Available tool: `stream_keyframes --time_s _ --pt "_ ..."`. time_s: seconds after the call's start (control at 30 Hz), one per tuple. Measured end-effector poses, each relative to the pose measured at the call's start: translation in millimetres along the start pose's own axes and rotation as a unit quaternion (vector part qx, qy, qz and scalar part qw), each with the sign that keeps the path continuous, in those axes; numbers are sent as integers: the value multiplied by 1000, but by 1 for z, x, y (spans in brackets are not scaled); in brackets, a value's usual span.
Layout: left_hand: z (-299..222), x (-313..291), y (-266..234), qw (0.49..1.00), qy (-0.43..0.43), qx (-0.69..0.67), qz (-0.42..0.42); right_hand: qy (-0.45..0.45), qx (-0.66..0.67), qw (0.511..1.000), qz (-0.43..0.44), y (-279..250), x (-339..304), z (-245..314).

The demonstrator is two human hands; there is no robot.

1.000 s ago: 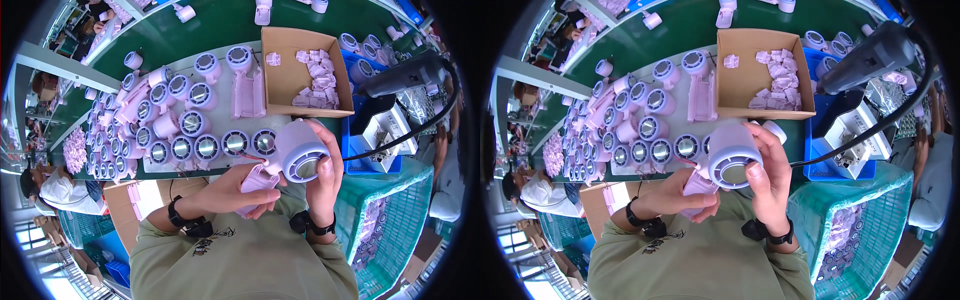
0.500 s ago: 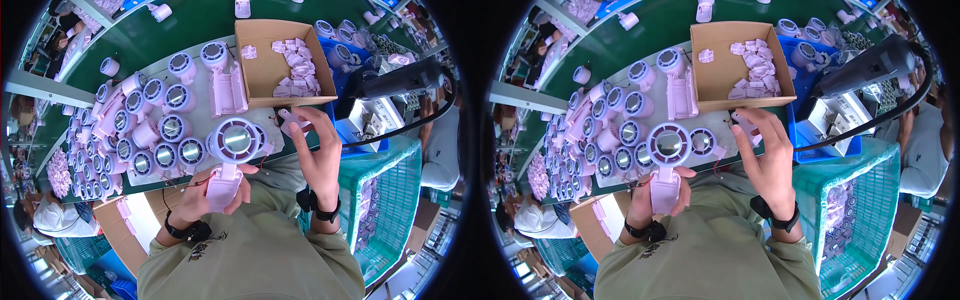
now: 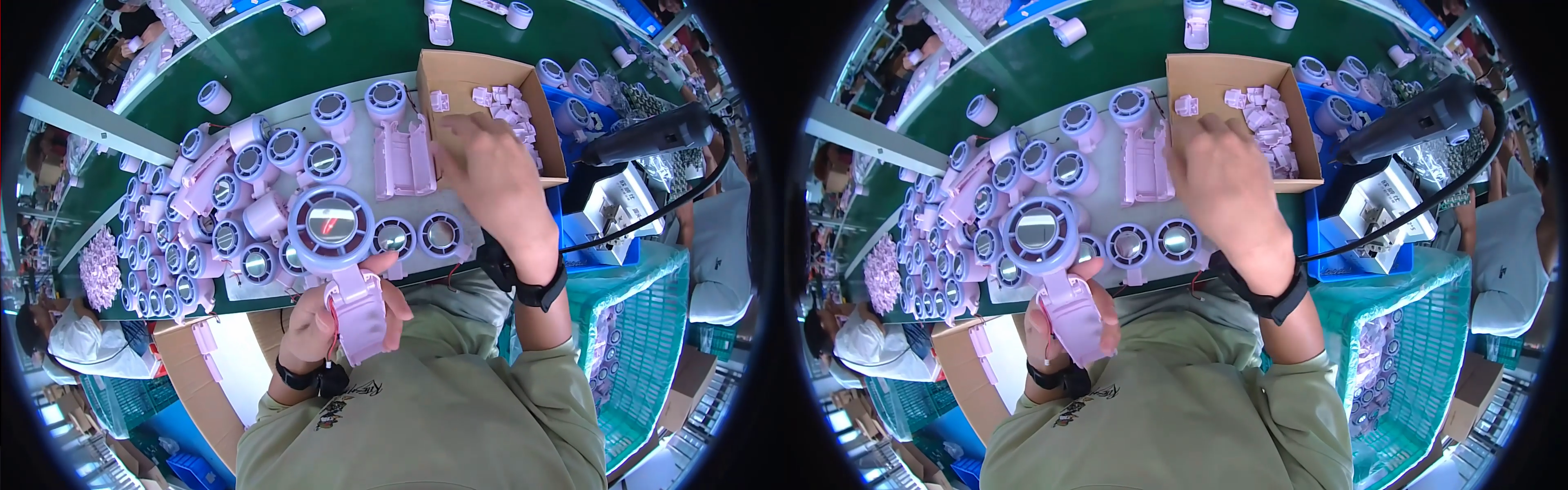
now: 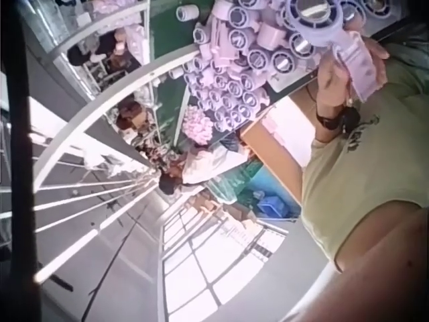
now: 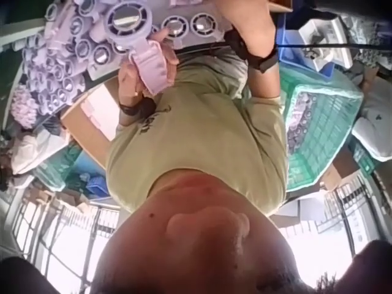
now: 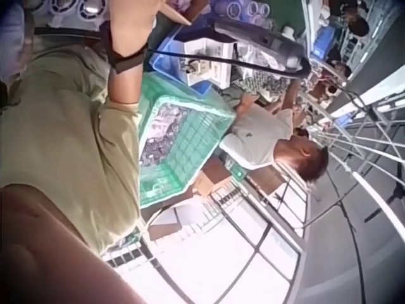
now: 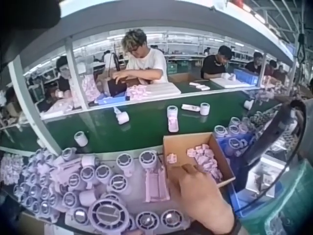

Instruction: The person assembles handheld fans by fitting a handle piece onto the fan head and driving a screw with a power screwdriver. They repeat this process for several fans, picking up components from the table and a box.

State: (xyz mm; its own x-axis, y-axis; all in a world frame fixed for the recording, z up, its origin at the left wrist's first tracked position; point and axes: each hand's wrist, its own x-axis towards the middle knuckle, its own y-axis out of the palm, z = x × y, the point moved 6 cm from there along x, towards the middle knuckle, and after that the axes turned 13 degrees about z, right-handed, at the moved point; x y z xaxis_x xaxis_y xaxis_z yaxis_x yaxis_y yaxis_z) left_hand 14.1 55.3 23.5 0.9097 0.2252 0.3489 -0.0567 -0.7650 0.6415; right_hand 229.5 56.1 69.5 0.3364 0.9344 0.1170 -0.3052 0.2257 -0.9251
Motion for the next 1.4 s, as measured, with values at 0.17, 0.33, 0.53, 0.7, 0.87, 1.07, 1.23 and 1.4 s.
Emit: stream_keyframes --time_s 0.17,0.33,0.53,0.7,0.87,1.07,1.23,1.4 --pt "-5 -2 6 996 -34 83 23 56 -33 998 10 -8 11 -81" --pt "7 11 4 986 -124 112 21 -14 -96 988 120 18 18 -112" --pt "16 17 1 983 -162 89 21 -67 -57 981 175 18 14 -95" --pt "21 30 -4 989 -136 55 -25 -107 -25 978 177 2 17 -78" --pt "29 40 -5 992 -103 24 -75 -84 99 990 -54 -39 -19 -18" --pt "35 37 -9 972 -176 92 -122 -283 80 954 -56 -21 -92 45" --pt "41 37 -4 946 -231 204 -101 -244 90 966 -6 -12 -104 40" --pt "48 35 -3 959 -166 214 -85 -224 70 972 -19 -8 -114 39"
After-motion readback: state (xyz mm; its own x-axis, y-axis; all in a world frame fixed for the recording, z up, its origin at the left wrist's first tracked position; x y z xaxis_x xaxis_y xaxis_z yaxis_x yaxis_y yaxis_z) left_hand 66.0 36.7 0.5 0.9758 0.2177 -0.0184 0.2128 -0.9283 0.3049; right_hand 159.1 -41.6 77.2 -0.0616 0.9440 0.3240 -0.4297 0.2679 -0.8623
